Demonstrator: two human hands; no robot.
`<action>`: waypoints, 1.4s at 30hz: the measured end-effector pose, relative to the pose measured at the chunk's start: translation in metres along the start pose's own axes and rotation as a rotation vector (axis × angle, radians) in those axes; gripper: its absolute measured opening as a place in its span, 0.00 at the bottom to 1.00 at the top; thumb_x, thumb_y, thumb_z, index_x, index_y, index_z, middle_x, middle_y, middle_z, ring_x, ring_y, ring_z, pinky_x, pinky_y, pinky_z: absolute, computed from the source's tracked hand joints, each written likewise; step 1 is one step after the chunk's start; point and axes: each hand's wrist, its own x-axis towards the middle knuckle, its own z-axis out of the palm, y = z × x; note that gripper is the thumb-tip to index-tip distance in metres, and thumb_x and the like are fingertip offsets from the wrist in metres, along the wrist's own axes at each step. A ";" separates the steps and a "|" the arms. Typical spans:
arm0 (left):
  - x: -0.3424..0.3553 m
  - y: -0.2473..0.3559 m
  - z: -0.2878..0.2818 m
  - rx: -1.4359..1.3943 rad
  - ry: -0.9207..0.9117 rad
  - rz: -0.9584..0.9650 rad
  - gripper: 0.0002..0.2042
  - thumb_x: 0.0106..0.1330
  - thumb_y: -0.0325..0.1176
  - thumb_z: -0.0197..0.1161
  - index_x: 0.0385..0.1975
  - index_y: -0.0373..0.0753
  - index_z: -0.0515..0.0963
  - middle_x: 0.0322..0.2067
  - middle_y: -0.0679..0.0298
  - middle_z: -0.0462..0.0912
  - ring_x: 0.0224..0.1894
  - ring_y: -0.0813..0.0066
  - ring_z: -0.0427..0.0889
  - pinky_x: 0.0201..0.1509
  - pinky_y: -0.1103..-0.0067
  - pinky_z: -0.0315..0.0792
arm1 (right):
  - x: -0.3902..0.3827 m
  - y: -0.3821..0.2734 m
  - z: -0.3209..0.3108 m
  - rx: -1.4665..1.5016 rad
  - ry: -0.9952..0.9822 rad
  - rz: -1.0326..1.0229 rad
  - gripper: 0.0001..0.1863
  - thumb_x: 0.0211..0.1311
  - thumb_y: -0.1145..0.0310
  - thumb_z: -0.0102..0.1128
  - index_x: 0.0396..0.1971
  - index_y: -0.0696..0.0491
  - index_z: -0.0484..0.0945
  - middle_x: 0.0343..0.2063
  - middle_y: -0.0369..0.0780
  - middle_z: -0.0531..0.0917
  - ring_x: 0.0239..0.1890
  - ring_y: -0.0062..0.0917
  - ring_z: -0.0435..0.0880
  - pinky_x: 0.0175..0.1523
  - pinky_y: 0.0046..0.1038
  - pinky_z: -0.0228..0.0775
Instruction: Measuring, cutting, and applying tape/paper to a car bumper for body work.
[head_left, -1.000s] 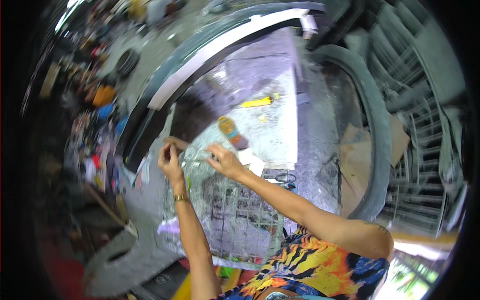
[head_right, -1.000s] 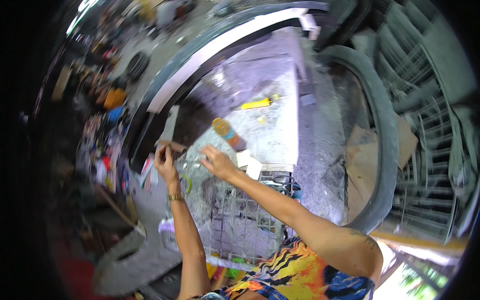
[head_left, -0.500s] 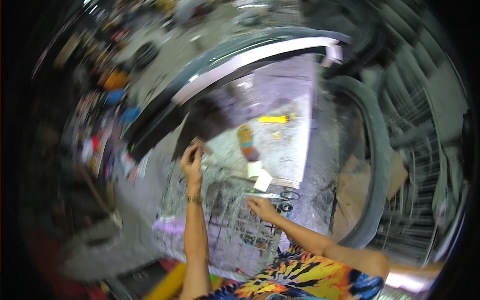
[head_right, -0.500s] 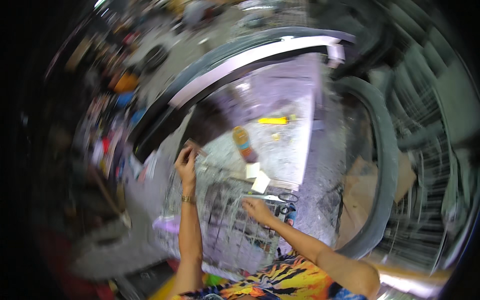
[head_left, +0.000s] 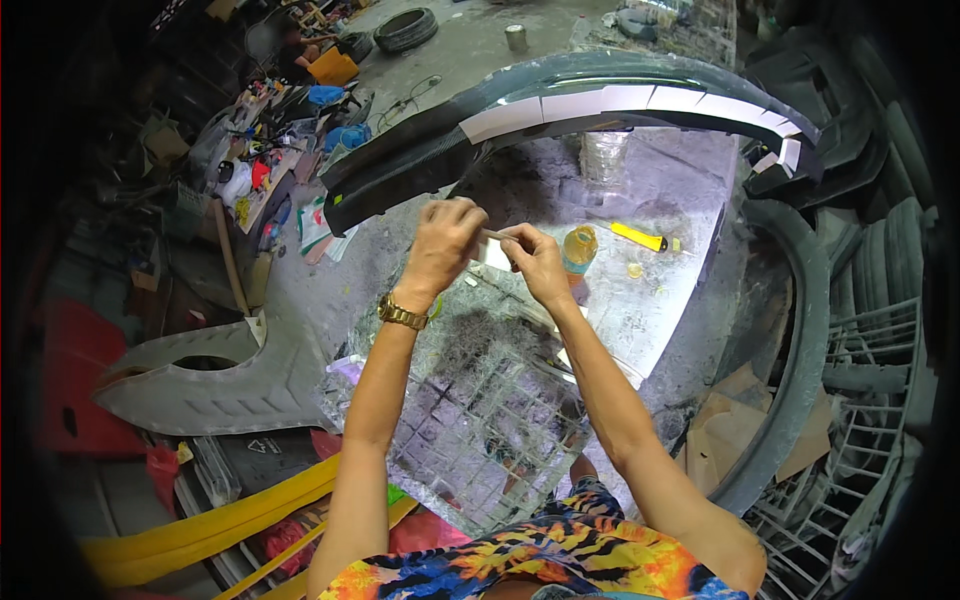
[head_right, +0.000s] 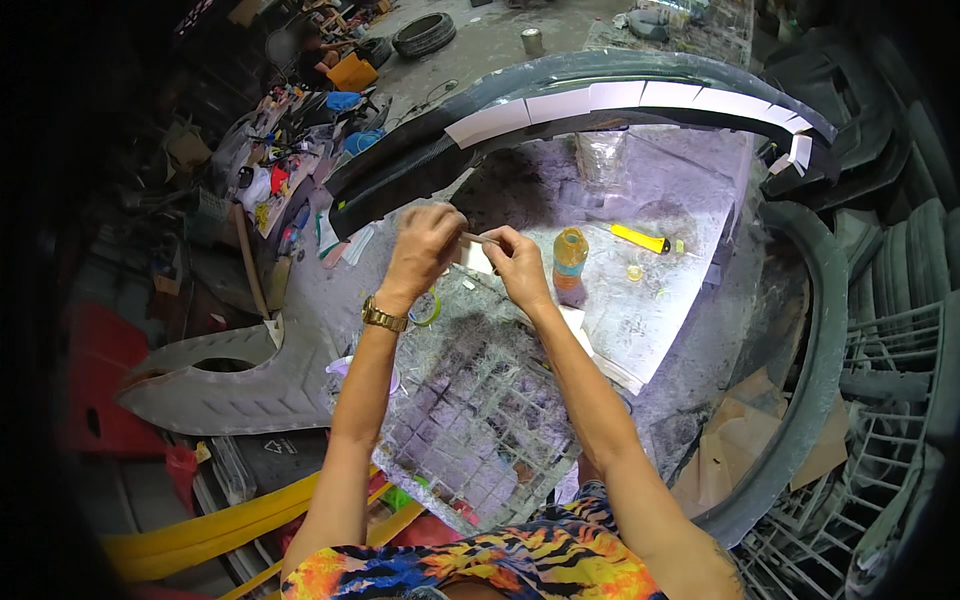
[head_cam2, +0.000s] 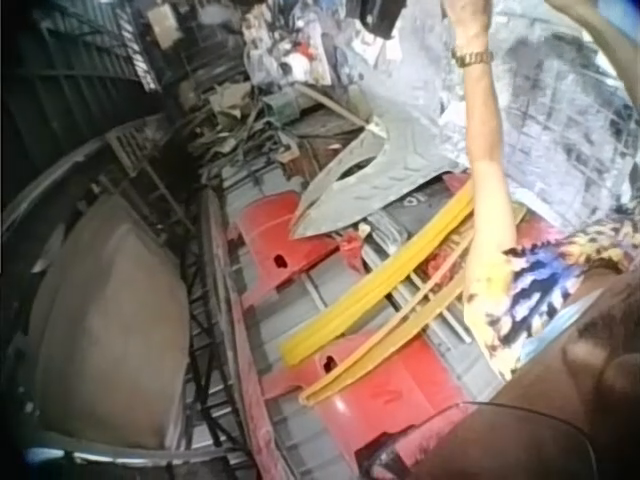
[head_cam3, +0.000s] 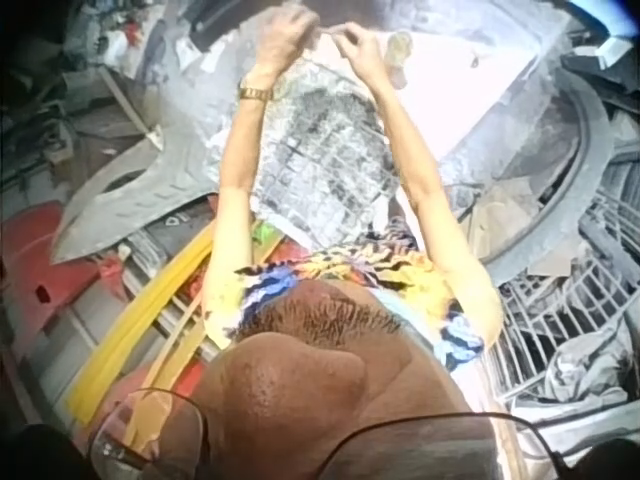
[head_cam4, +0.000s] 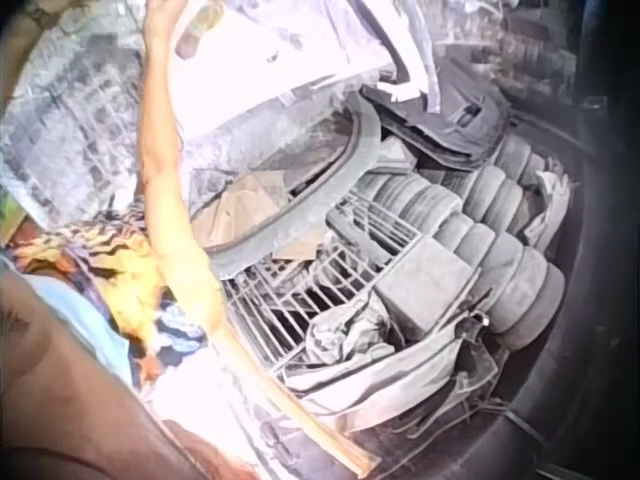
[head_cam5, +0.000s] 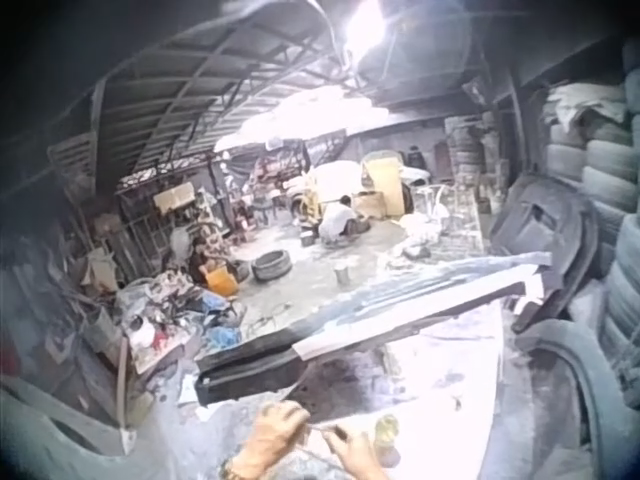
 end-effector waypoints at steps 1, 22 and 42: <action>-0.001 -0.002 -0.006 -0.012 0.169 -0.116 0.15 0.52 0.28 0.65 0.41 0.41 0.75 0.41 0.63 0.76 0.46 0.62 0.74 0.56 0.68 0.61 | 0.001 0.003 0.007 0.004 0.000 -0.002 0.13 0.62 0.68 0.61 0.45 0.57 0.76 0.29 0.34 0.83 0.29 0.14 0.79 0.29 0.19 0.68; -0.009 -0.065 0.095 -0.375 0.434 -0.620 0.14 0.59 0.35 0.65 0.22 0.29 0.75 0.15 0.56 0.74 0.17 0.75 0.69 0.24 0.73 0.64 | -0.189 0.105 0.012 -0.446 -0.093 0.130 0.13 0.62 0.67 0.55 0.43 0.58 0.75 0.33 0.47 0.79 0.36 0.40 0.78 0.42 0.34 0.69; -0.013 -0.120 0.063 -0.594 0.351 -0.619 0.12 0.63 0.31 0.62 0.38 0.27 0.80 0.27 0.60 0.85 0.27 0.80 0.80 0.31 0.79 0.74 | -0.288 0.129 -0.001 -0.685 -0.265 -0.179 0.20 0.53 0.63 0.59 0.46 0.54 0.73 0.41 0.44 0.76 0.47 0.37 0.74 0.52 0.38 0.63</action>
